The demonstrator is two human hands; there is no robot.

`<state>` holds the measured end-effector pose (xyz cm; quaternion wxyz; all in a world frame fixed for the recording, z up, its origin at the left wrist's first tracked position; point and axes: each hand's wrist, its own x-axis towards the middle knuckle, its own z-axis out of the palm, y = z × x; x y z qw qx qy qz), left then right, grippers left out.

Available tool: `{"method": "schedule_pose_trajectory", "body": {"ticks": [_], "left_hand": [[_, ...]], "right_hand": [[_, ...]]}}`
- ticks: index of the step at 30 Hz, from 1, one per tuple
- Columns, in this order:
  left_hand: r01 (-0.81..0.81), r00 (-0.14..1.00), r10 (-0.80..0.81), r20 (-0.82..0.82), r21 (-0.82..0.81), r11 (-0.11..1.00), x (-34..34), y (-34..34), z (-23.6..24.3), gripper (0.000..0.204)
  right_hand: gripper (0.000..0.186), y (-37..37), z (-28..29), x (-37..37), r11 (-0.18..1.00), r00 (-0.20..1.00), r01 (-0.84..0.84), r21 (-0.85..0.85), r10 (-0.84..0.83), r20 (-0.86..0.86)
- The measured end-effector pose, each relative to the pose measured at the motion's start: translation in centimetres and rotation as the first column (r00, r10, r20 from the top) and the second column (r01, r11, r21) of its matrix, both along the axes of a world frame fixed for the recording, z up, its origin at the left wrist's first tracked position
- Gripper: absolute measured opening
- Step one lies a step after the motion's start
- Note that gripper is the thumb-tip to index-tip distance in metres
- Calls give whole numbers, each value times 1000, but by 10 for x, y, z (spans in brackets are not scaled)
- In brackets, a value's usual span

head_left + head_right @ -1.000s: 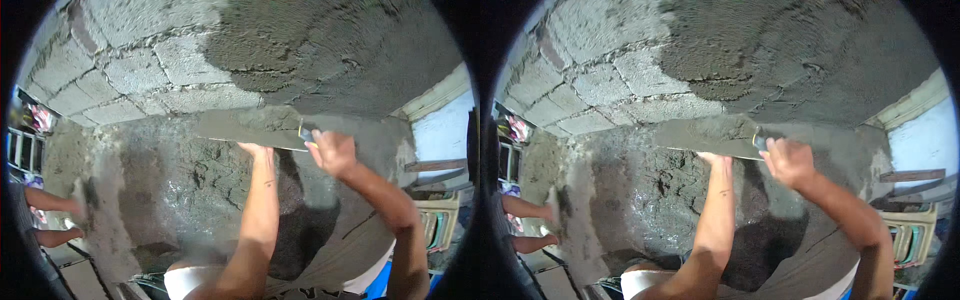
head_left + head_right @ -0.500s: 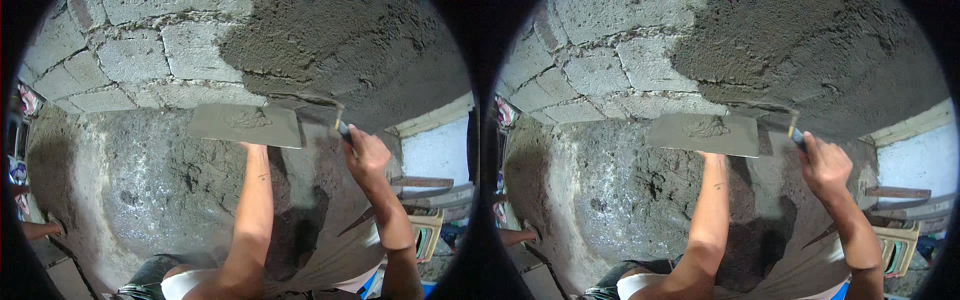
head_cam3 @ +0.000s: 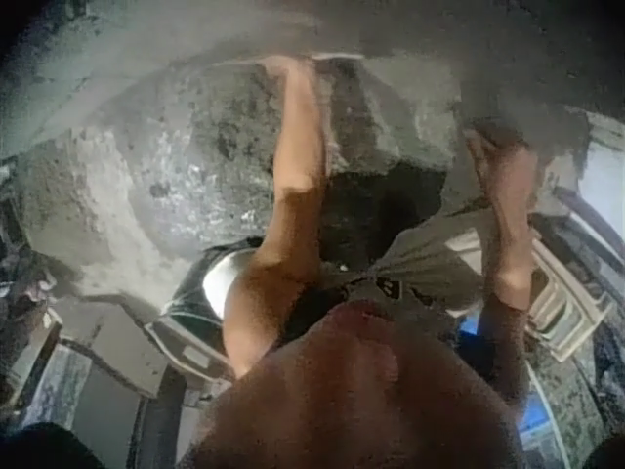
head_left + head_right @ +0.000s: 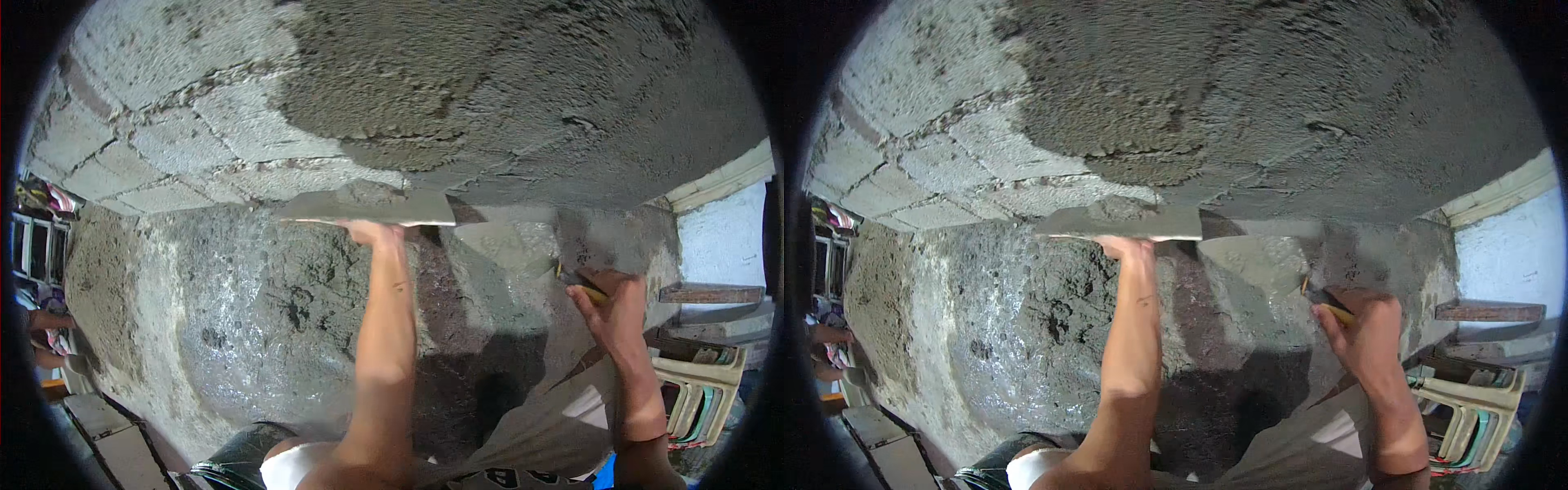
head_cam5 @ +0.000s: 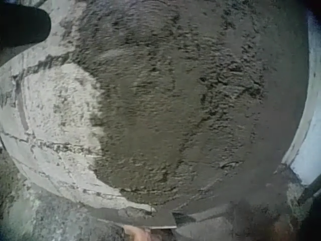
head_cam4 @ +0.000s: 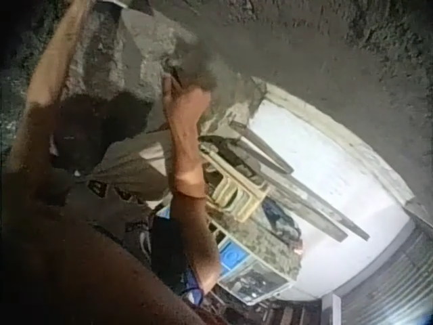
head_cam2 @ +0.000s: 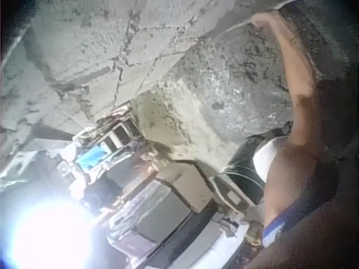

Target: Applying and smoothing wet cement/plaster onto a brick wall using a trowel and hawk.

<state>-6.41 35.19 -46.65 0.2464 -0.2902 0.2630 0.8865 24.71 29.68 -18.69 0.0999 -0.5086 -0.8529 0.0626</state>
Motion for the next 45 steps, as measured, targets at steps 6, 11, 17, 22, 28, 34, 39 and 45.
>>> {"method": "schedule_pose_trajectory", "body": {"ticks": [6, 11, 17, 22, 28, 34, 39, 45], "left_hand": [[38, 997, -10, 73, -407, 913, 1, 28, 51, 66], [15, 998, -35, -57, -325, 945, 4, 25, 35, 67], [-54, 996, 40, -77, -184, 982, 22, 33, 104, 58], [90, 978, -99, -184, -57, 994, 40, 10, 127, 57], [-16, 998, 4, -55, -220, 975, 91, -55, 74, 50], [45, 999, -39, 31, -229, 972, 64, -48, 17, 54], [-44, 998, 35, -44, -204, 978, 22, 20, 38, 51], [-60, 998, 55, -34, -154, 986, 36, 39, 62, 55]], "right_hand": [[28, -16, 16, 15, 990, 985, -3, -139, -20, -169], [27, -25, 23, 32, 983, 979, 63, -172, -95, -182], [25, -31, 20, 39, 983, 984, 88, -162, -111, -136], [23, -37, 24, 35, 971, 994, 98, -216, -105, -19], [22, -56, 27, 47, 965, 993, 97, -242, -77, 91], [21, -70, 37, 34, 953, 979, 191, -234, -165, 123], [21, -61, 33, 24, 889, 966, 252, -383, -208, 152], [20, -47, 27, 39, 962, 986, 76, -264, -32, 166]]}}
